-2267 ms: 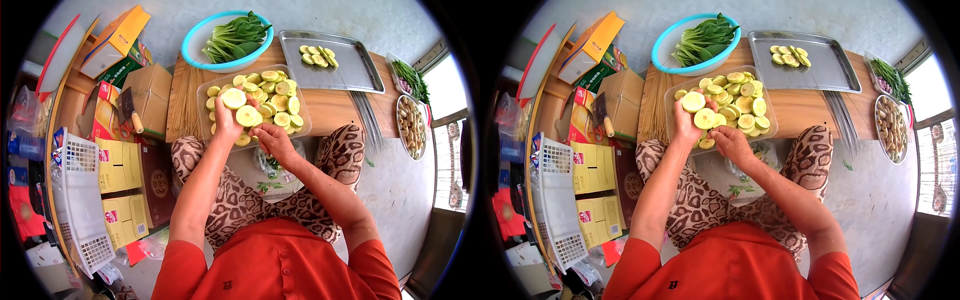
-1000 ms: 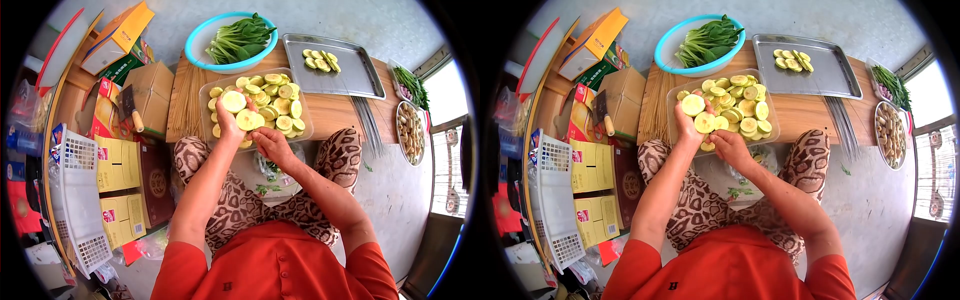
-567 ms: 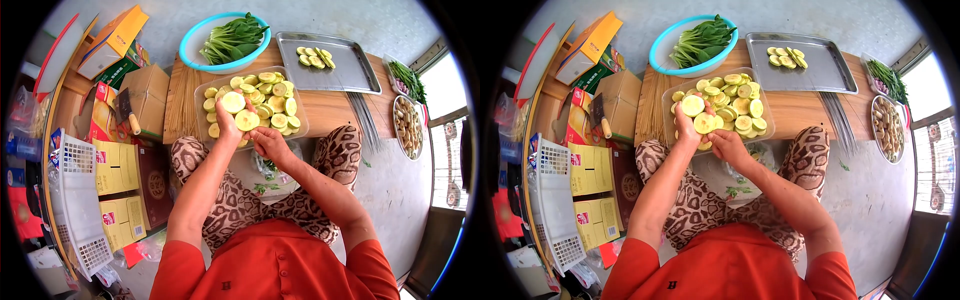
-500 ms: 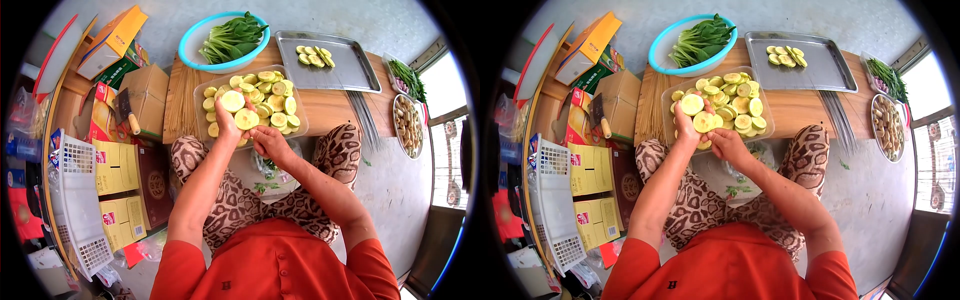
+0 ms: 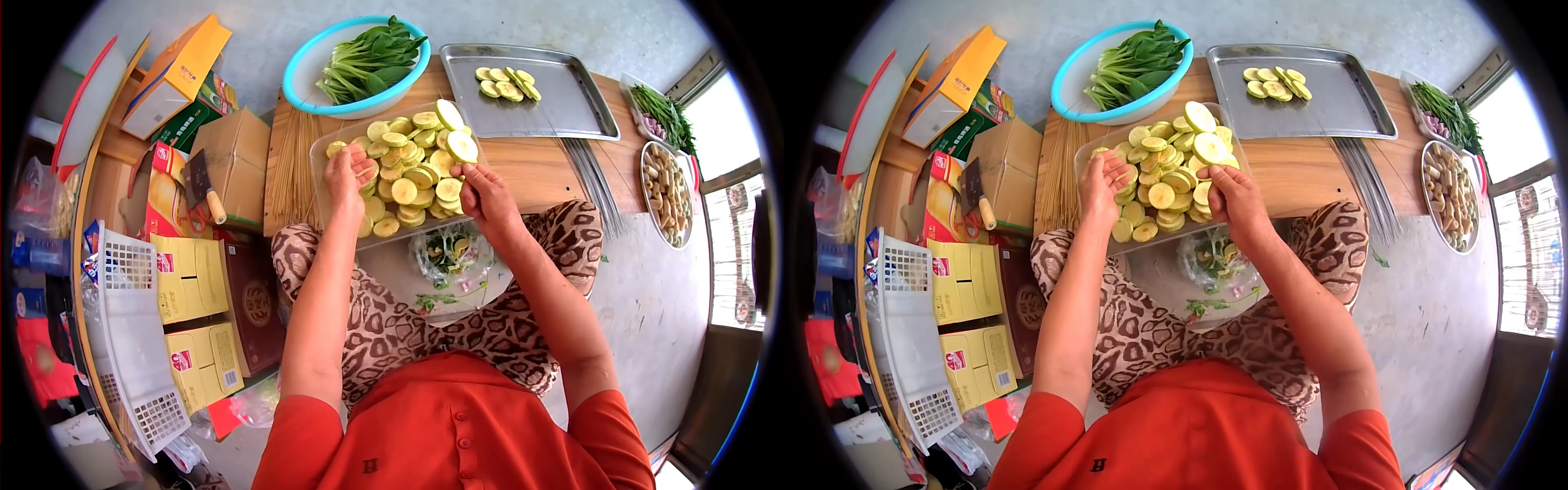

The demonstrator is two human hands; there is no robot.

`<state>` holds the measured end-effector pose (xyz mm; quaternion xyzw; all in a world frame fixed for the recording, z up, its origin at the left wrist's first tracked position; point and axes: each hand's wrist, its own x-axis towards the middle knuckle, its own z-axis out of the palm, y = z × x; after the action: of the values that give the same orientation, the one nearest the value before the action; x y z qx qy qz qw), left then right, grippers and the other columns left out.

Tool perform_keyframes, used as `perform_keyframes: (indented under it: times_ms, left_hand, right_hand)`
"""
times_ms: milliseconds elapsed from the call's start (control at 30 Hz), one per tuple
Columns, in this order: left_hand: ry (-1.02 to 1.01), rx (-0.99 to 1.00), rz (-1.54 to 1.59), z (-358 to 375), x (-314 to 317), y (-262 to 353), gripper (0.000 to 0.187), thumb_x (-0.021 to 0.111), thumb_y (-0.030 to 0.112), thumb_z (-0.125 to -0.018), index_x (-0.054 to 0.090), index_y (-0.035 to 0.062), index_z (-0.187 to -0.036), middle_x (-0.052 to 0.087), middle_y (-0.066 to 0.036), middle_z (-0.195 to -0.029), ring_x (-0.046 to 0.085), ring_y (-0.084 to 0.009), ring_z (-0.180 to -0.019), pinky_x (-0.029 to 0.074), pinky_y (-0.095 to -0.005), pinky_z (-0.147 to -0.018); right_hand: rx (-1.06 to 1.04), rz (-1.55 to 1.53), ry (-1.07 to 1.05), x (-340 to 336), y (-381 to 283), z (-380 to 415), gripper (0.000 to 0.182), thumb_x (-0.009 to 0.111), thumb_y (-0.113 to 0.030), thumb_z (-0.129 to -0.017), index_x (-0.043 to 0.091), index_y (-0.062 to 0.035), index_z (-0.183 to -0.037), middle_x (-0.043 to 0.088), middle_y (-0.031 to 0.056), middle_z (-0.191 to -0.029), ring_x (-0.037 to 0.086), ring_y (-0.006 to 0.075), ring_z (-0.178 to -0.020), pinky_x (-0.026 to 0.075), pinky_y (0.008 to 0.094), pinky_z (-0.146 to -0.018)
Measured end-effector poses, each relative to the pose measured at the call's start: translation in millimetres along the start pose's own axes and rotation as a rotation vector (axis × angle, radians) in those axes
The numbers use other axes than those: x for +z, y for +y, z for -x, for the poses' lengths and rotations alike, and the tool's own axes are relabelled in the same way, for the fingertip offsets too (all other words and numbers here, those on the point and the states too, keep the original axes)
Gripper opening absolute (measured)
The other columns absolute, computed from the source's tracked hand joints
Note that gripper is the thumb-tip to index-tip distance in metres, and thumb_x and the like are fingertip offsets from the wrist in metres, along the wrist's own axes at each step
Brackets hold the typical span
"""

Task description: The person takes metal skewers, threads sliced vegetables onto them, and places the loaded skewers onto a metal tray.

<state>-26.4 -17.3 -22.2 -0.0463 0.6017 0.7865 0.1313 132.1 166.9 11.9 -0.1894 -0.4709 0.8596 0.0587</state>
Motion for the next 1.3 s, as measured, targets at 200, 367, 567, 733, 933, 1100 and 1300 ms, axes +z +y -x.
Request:
perform_keyframes:
  times_ms: [200, 367, 567, 733, 933, 1100, 1300]
  left_hand:
    - [0.152, 0.065, -0.201, -8.5, -8.1, 9.0, 0.022, 0.054, 0.025, -0.091, 0.061, 0.0064, -0.101, 0.061, -0.003, -0.088, 0.060, -0.0132, -0.077, 0.047, -0.0251, -0.062]
    - [-0.009, 0.270, -1.040, -25.8, -31.3, -19.2, 0.048, 0.069, 0.035, -0.075, 0.058, 0.0053, -0.110, 0.063, -0.015, -0.099, 0.062, -0.0298, -0.088, 0.049, -0.0365, -0.075]
    - [-0.081, 0.318, -1.340, -21.1, -34.9, -37.9, 0.060, 0.074, 0.032, -0.071, 0.052, 0.0070, -0.121, 0.062, -0.017, -0.109, 0.058, -0.0298, -0.103, 0.046, -0.0385, -0.084]
    - [-0.053, 0.203, -1.123, -34.4, -43.7, -49.0, 0.061, 0.078, 0.025, -0.069, 0.052, 0.0019, -0.120, 0.062, -0.014, -0.111, 0.061, -0.0247, -0.099, 0.048, -0.0340, -0.079]
    - [-0.132, -0.232, -0.094, -13.4, -32.9, -16.9, 0.036, 0.074, 0.022, -0.077, 0.060, 0.0028, -0.105, 0.061, 0.000, -0.088, 0.056, -0.0124, -0.072, 0.047, -0.0261, -0.066]
    - [-0.220, -0.287, -0.029, -3.1, -25.5, -6.2, 0.032, 0.071, 0.018, -0.081, 0.060, 0.0100, -0.109, 0.060, 0.002, -0.093, 0.052, -0.0082, -0.078, 0.045, -0.0250, -0.068]
    - [-0.282, 0.336, -0.973, -19.5, -32.5, -46.1, 0.045, 0.073, 0.017, -0.065, 0.060, 0.0122, -0.107, 0.059, -0.013, -0.105, 0.053, -0.0311, -0.106, 0.044, -0.0381, -0.090]
  right_hand:
    - [0.011, 0.002, 0.026, -4.1, -7.4, 11.5, 0.023, 0.046, -0.021, -0.097, 0.060, -0.0032, -0.094, 0.041, -0.0042, -0.052, 0.031, 0.0053, -0.044, 0.022, 0.0209, -0.041]
    - [0.001, 0.011, 0.009, -8.2, -9.3, 16.0, 0.023, 0.046, -0.021, -0.097, 0.060, -0.0031, -0.094, 0.041, -0.0044, -0.052, 0.031, 0.0052, -0.044, 0.022, 0.0211, -0.041]
    - [0.015, 0.052, -0.033, -2.0, -7.5, 21.2, 0.024, 0.047, -0.022, -0.097, 0.062, -0.0046, -0.091, 0.040, -0.0041, -0.052, 0.032, 0.0052, -0.044, 0.024, 0.0209, -0.041]
    - [0.009, 0.162, -0.052, 3.2, -4.9, 26.5, 0.023, 0.048, -0.022, -0.097, 0.063, -0.0055, -0.091, 0.040, -0.0036, -0.052, 0.032, 0.0056, -0.044, 0.025, 0.0211, -0.041]
    - [0.021, 0.215, -0.074, 0.9, -0.6, 28.8, 0.023, 0.047, -0.021, -0.097, 0.062, -0.0044, -0.091, 0.040, -0.0037, -0.051, 0.032, 0.0057, -0.043, 0.025, 0.0212, -0.042]
    - [0.050, 0.277, -0.095, 6.2, -1.6, 31.5, 0.024, 0.047, -0.022, -0.097, 0.062, -0.0045, -0.092, 0.039, -0.0041, -0.051, 0.033, 0.0051, -0.044, 0.026, 0.0208, -0.041]
    - [0.024, 0.290, -0.123, 3.3, 5.7, 27.5, 0.025, 0.046, -0.022, -0.098, 0.063, -0.0042, -0.092, 0.039, -0.0039, -0.051, 0.033, 0.0053, -0.044, 0.026, 0.0211, -0.041]
